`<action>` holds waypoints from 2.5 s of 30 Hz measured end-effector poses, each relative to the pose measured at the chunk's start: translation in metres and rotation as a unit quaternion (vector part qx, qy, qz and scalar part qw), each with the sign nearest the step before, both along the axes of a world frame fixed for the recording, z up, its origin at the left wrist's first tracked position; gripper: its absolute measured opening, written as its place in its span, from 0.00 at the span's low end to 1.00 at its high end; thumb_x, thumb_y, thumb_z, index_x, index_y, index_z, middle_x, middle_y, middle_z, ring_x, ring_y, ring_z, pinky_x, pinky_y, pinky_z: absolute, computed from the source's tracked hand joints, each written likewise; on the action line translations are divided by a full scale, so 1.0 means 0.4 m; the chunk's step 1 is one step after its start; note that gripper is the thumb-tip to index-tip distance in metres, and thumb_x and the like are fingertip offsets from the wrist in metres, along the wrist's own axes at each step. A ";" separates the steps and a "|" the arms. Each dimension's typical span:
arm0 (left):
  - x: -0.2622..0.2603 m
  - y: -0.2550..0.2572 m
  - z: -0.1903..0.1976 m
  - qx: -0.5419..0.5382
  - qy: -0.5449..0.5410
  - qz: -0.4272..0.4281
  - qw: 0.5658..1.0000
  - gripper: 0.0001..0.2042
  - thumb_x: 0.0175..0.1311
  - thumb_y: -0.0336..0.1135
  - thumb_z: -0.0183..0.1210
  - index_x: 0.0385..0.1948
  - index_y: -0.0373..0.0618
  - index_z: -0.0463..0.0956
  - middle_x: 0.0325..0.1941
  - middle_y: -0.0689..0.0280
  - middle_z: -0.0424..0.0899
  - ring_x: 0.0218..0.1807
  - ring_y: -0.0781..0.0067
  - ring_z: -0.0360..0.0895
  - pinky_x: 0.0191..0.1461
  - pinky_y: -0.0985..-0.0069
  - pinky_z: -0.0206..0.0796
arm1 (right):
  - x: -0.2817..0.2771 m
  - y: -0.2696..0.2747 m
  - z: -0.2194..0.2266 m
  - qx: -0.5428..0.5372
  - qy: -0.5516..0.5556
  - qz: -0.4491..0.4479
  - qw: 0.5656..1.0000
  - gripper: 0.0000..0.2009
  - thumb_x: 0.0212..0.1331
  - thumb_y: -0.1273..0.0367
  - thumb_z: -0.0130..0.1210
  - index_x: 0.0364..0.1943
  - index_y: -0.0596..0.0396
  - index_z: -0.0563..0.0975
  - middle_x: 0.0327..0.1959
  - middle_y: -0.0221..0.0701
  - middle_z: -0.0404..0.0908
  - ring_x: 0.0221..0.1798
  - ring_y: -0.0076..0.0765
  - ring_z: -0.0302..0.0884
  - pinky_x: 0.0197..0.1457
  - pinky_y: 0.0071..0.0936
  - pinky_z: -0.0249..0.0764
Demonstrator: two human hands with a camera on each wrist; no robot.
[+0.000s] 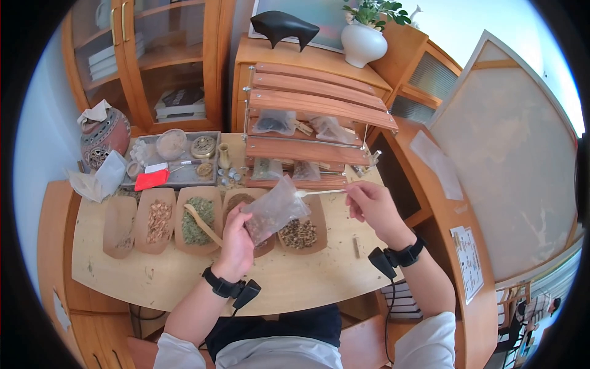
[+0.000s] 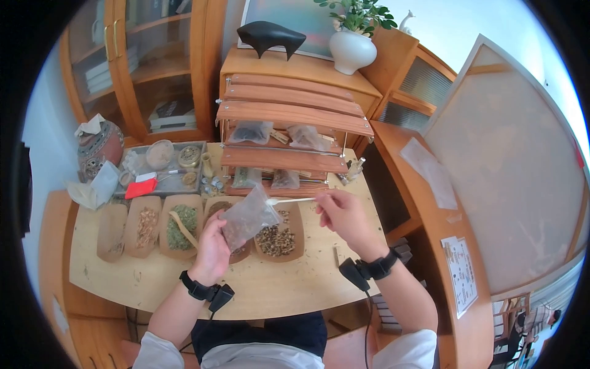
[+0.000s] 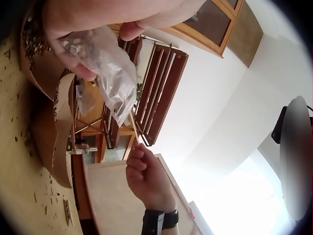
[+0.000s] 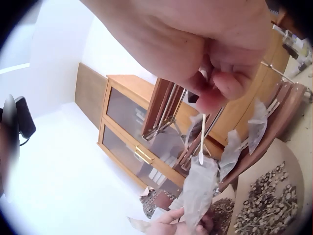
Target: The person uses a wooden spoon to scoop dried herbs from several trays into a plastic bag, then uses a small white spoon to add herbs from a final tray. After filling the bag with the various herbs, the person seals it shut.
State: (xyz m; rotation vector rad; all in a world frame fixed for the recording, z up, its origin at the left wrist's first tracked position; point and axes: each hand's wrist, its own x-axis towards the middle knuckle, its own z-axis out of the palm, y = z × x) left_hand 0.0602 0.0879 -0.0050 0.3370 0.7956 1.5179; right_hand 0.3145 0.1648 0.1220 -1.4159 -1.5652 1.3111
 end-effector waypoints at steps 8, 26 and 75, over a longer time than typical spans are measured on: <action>0.001 0.004 -0.002 -0.001 0.000 0.008 1.000 0.27 0.66 0.36 0.51 0.67 0.46 0.56 0.61 0.61 0.70 0.62 0.65 0.72 0.56 0.62 0.74 | 0.112 0.030 -0.195 0.035 -0.140 0.019 0.989 0.12 0.69 0.70 0.48 0.40 0.66 0.80 0.26 0.32 0.80 0.21 0.22 0.76 0.26 0.21 0.71; 0.004 -0.001 0.023 -0.024 0.024 0.012 0.999 0.22 0.69 0.37 0.46 0.64 0.48 0.59 0.63 0.63 0.70 0.63 0.67 0.70 0.57 0.63 0.71 | 0.073 0.025 -0.249 -0.223 0.091 0.017 0.970 0.09 0.69 0.69 0.51 0.34 0.59 0.77 0.28 0.24 0.75 0.24 0.19 0.69 0.25 0.18 0.64; 0.006 0.002 0.008 -0.021 0.031 0.011 0.999 0.22 0.68 0.38 0.47 0.64 0.49 0.60 0.61 0.66 0.72 0.62 0.70 0.72 0.56 0.65 0.72 | 0.084 0.062 -0.115 -0.151 0.100 -0.024 0.983 0.10 0.69 0.68 0.50 0.34 0.60 0.77 0.24 0.24 0.72 0.23 0.19 0.67 0.24 0.18 0.62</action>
